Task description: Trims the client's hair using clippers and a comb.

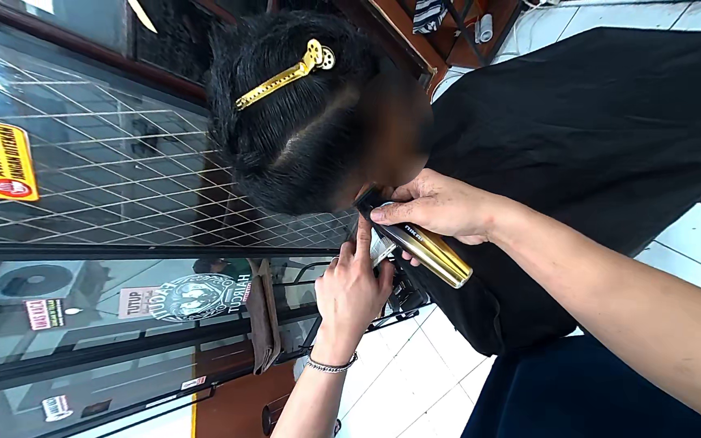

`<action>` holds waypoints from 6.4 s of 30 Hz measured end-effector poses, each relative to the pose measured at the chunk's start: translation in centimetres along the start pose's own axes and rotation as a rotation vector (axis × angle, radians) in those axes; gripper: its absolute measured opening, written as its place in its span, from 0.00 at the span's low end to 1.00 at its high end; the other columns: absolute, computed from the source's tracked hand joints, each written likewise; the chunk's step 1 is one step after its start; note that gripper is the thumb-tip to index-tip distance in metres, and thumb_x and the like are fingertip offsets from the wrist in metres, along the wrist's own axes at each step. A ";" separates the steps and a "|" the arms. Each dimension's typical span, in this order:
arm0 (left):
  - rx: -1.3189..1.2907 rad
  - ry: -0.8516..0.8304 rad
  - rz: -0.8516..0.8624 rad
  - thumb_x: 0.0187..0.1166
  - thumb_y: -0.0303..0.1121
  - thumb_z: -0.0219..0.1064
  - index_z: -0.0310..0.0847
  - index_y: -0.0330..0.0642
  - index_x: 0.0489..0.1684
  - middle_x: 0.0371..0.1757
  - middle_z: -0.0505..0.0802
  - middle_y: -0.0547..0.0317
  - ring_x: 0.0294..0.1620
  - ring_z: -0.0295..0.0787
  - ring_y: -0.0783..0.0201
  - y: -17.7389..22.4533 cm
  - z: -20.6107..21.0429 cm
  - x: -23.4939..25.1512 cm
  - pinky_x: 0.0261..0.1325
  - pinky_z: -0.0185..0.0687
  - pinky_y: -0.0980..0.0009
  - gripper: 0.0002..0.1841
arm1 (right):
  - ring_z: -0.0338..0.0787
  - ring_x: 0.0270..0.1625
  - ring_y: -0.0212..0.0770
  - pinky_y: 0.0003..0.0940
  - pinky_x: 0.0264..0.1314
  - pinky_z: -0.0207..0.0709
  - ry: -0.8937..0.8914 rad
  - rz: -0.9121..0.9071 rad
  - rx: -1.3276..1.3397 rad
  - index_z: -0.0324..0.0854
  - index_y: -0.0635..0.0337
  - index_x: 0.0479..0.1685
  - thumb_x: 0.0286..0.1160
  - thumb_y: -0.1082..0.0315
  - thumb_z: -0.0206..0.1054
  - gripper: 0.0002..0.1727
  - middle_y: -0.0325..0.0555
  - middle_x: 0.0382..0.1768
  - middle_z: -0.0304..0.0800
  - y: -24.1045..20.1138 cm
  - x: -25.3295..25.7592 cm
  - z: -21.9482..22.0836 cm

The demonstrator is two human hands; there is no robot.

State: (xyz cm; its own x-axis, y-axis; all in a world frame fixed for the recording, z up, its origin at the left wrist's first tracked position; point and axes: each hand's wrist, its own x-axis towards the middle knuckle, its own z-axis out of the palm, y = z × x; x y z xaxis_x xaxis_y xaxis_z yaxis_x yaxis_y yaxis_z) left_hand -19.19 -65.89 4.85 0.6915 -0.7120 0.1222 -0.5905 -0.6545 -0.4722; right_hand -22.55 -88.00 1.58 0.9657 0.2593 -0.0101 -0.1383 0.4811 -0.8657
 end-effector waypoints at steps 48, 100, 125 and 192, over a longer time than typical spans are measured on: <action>-0.019 0.002 -0.007 0.76 0.47 0.62 0.58 0.49 0.94 0.38 0.93 0.44 0.25 0.89 0.44 0.1 0.0 0.0 0.21 0.77 0.49 0.41 | 0.84 0.27 0.29 0.29 0.31 0.78 0.327 -0.257 -0.590 0.85 0.57 0.44 0.79 0.52 0.71 0.16 0.36 0.27 0.85 -0.2 -1.1 -0.5; 0.021 0.033 0.026 0.75 0.48 0.61 0.75 0.37 0.80 0.36 0.94 0.45 0.25 0.90 0.45 0.1 0.0 0.1 0.21 0.77 0.50 0.34 | 0.89 0.24 0.33 0.29 0.28 0.89 0.014 -0.146 -0.116 0.84 0.67 0.41 0.85 0.60 0.68 0.16 0.46 0.27 0.87 -0.2 0.4 -0.7; -0.064 0.157 0.205 0.75 0.52 0.60 0.86 0.42 0.21 0.25 0.91 0.48 0.22 0.90 0.48 2.5 0.6 0.2 0.17 0.75 0.54 0.23 | 0.87 0.21 0.30 0.25 0.25 0.86 -0.174 -0.363 -0.159 0.84 0.69 0.41 0.87 0.64 0.65 0.14 0.43 0.23 0.86 0.2 -2.6 -0.5; 0.004 -0.034 0.021 0.73 0.48 0.65 0.83 0.37 0.66 0.36 0.91 0.43 0.26 0.90 0.41 3.8 2.1 3.5 0.21 0.77 0.47 0.28 | 0.78 0.25 0.28 0.29 0.28 0.69 0.310 -0.186 -0.765 0.82 0.53 0.37 0.81 0.47 0.68 0.18 0.33 0.23 0.78 -2.0 -0.9 -2.4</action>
State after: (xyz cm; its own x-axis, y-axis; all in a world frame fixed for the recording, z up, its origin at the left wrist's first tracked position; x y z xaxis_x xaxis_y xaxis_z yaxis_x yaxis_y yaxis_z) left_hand -18.16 -70.36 1.66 0.6927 -0.7165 0.0825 -0.6033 -0.6383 -0.4782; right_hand -22.64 -91.17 2.12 0.9901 -0.0627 0.1257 0.1077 -0.2353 -0.9659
